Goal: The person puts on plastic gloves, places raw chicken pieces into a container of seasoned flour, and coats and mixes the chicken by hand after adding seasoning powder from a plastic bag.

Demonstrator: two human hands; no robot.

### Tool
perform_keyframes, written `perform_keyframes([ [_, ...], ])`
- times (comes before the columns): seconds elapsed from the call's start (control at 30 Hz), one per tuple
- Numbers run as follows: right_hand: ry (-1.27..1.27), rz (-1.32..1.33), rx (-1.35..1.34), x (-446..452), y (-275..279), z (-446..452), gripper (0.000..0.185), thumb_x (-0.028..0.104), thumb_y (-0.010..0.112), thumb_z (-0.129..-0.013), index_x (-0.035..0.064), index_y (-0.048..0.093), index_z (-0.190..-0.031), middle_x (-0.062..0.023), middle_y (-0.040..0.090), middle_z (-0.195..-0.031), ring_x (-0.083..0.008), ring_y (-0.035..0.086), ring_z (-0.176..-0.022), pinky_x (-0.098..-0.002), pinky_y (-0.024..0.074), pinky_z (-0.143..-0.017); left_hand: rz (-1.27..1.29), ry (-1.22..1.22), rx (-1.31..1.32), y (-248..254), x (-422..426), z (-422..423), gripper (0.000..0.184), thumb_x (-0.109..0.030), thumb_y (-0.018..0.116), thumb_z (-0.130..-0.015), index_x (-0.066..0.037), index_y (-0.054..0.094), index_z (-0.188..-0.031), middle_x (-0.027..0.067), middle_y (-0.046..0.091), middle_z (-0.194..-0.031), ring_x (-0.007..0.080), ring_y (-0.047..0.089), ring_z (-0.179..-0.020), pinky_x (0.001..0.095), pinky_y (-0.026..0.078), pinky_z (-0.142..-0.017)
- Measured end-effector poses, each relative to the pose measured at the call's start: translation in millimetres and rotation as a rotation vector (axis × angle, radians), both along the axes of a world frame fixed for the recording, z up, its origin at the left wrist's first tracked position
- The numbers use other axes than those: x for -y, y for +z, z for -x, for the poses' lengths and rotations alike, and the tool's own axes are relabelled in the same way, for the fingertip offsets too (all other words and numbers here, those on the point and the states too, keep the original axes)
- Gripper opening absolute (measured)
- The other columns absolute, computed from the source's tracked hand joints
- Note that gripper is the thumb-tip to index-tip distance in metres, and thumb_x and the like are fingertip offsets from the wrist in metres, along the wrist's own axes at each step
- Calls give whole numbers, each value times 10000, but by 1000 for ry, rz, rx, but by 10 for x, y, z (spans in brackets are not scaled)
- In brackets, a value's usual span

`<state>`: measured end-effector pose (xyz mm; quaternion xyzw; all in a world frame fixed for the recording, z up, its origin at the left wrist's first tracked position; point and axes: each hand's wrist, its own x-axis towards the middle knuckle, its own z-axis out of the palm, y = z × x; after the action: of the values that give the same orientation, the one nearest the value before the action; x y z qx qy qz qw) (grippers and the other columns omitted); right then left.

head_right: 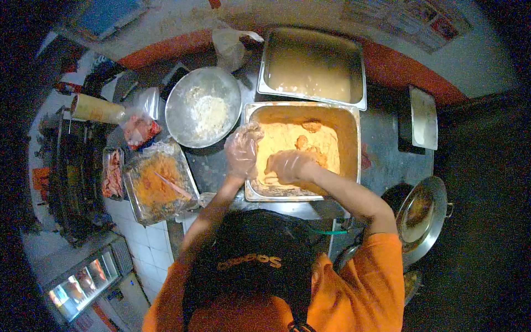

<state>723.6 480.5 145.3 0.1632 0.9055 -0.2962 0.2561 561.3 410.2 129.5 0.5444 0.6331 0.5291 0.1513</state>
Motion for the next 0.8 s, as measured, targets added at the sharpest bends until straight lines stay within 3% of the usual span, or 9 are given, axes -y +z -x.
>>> perform_keyframes([
  [0.17,-509,167,-64,-368,149,-88,551,399,693,-827,40,627,-1240,-237,711,-1084,-374,687,-996,-454,539,-912,26,24,40,45,-3,-7,212,-71,610,-952,-34,677,-1150,163,743,-1037,282,749,-912,356,580,-777],
  [0.27,-637,288,-265,-673,-154,-418,507,360,730,-815,53,653,-1212,-222,717,-1076,-328,691,-954,-413,544,-890,12,41,94,119,-39,-38,218,-85,613,-954,-32,675,-1155,171,734,-1047,318,731,-937,384,575,-807],
  [0.37,-769,223,-191,-713,258,-467,428,269,755,-813,41,683,-1167,-180,733,-1083,-260,693,-958,-360,544,-886,-16,36,-16,-21,-100,3,222,-98,619,-953,-28,674,-1156,179,725,-1048,356,710,-946,412,568,-835],
  [0.47,-725,484,-739,-820,167,-622,365,192,747,-828,27,704,-1150,-130,741,-1144,-220,692,-1023,-336,539,-917,-19,32,-16,-49,-144,16,229,-102,630,-945,-25,670,-1156,182,720,-1064,377,698,-955,425,565,-850],
  [0.53,-890,452,-770,-877,281,-760,353,119,724,-854,23,701,-1193,-95,713,-1247,-206,669,-1125,-329,511,-1004,30,49,3,-67,-170,9,235,-96,640,-934,-25,667,-1156,182,715,-1087,369,697,-972,419,564,-855],
  [0.57,-1003,411,-655,-881,687,-660,361,121,727,-855,25,698,-1203,-108,702,-1267,-217,657,-1158,-343,505,-1017,22,52,1,-39,-185,6,228,-80,650,-922,-19,673,-1140,182,722,-1079,351,708,-977,409,568,-858],
  [0.67,-958,389,-949,-1337,775,-706,280,136,660,-918,19,699,-1169,-102,676,-1260,-230,635,-1197,-363,504,-1046,-16,35,-9,49,-237,-8,222,-36,663,-896,-5,681,-1115,184,731,-1079,320,724,-997,392,574,-873],
  [0.73,-1221,451,-843,-1625,872,-721,261,129,623,-929,3,698,-1145,-108,670,-1262,-222,662,-1142,-337,532,-978,-55,-1,-24,51,-268,1,239,-11,651,-890,-2,672,-1128,185,721,-1110,326,717,-1015,395,572,-892],
  [0.8,-1038,232,-737,-2050,674,-806,265,157,632,-914,9,706,-1121,-113,701,-1216,-218,682,-1059,-342,547,-906,-23,-32,-75,54,-317,52,272,26,634,-876,0,662,-1145,184,709,-1142,333,702,-1048,397,562,-926],
])
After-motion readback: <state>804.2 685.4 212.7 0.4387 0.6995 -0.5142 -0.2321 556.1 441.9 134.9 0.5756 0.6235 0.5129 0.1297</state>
